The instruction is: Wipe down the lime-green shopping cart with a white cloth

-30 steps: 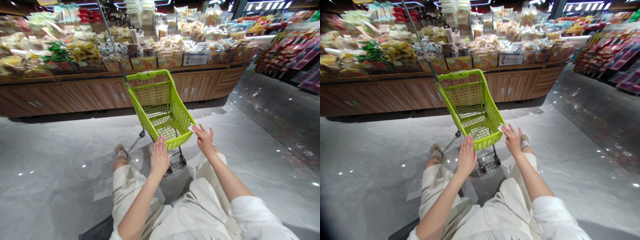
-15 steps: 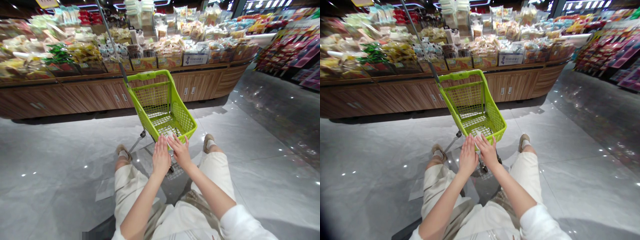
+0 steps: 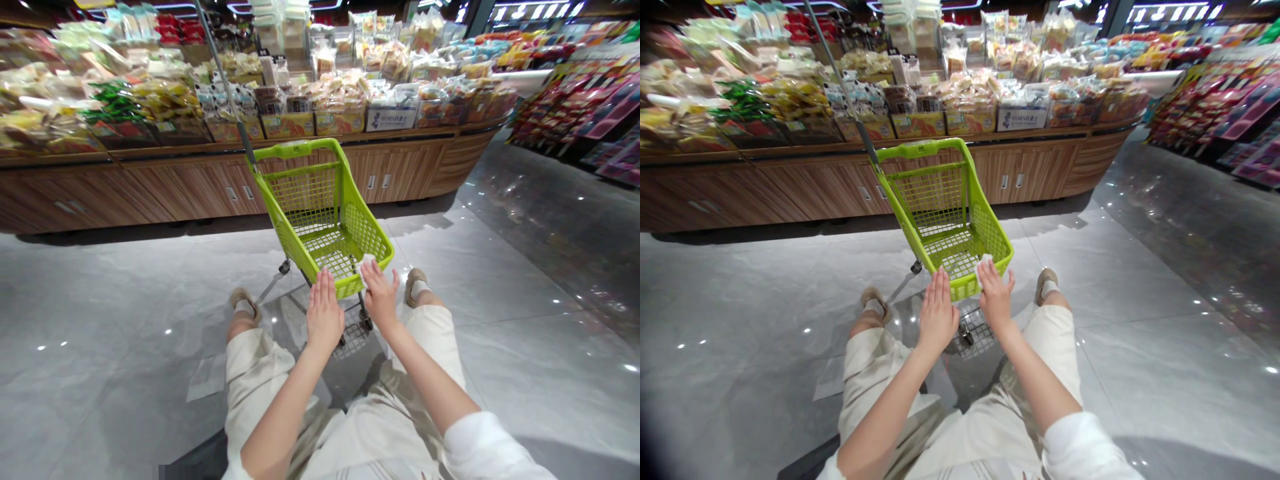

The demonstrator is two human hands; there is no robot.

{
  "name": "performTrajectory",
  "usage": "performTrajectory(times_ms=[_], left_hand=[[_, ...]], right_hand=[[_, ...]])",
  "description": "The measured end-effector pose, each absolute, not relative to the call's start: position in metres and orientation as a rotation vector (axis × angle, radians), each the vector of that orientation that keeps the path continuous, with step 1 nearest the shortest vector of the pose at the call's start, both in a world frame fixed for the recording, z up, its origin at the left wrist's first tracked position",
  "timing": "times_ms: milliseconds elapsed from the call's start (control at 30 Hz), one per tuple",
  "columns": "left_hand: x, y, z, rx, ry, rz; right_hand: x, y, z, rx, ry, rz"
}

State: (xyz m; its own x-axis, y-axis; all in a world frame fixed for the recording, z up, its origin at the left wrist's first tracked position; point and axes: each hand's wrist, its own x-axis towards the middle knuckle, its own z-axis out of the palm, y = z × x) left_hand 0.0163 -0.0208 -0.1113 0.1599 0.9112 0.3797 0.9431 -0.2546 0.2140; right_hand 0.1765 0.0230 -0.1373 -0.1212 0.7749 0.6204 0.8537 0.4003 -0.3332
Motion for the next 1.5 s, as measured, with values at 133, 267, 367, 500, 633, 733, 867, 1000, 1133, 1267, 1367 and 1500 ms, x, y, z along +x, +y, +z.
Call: performTrajectory(times_ms=[133,267,367,500,633,733,867,1000,1133,1267,1367,1500], left_hand=[[0.013,-0.021,-0.114,-2.338,-1.841,-0.668],[0.010,-0.022,-0.116,-2.332,-1.828,-0.632],[0.011,-0.022,-0.116,-2.319,-1.838,-0.658],[0.013,-0.022,-0.116,-2.322,-1.832,-0.676],[0.011,-0.022,-0.118,-2.338,-1.814,-0.689],[0.011,-0.022,-0.118,-2.334,-1.824,-0.687],[0.011,-0.022,-0.116,-2.330,-1.826,-0.650],[0.010,-0.023,-0.115,-2.341,-1.813,-0.636],[0.010,-0.023,-0.115,-2.345,-1.813,-0.648],[0.014,-0.023,-0.114,-2.334,-1.825,-0.672],[0.017,-0.023,-0.115,-2.333,-1.832,-0.693],[0.017,-0.023,-0.117,-2.333,-1.837,-0.690]], right_hand=[[0.126,-0.003,-0.130,-1.239,-2.014,-0.004],[0.132,-0.002,-0.127,-1.181,-2.105,0.046],[0.146,0.002,-0.127,-1.159,-2.195,0.053],[0.153,0.006,-0.116,-1.224,-2.224,0.017],[0.152,0.012,-0.103,-1.186,-2.294,0.015],[0.149,0.015,-0.101,-1.134,-2.355,0.039],[0.160,0.019,-0.108,-1.123,-2.411,-0.037],[0.212,0.037,-0.115,-1.124,-2.415,-0.157],[0.268,0.056,-0.120,-1.387,-2.240,-0.255],[0.257,0.051,-0.127,-1.556,-2.005,-0.239],[0.205,0.030,-0.129,-1.500,-1.959,-0.171],[0.140,0.002,-0.124,-1.299,-2.100,-0.063]])
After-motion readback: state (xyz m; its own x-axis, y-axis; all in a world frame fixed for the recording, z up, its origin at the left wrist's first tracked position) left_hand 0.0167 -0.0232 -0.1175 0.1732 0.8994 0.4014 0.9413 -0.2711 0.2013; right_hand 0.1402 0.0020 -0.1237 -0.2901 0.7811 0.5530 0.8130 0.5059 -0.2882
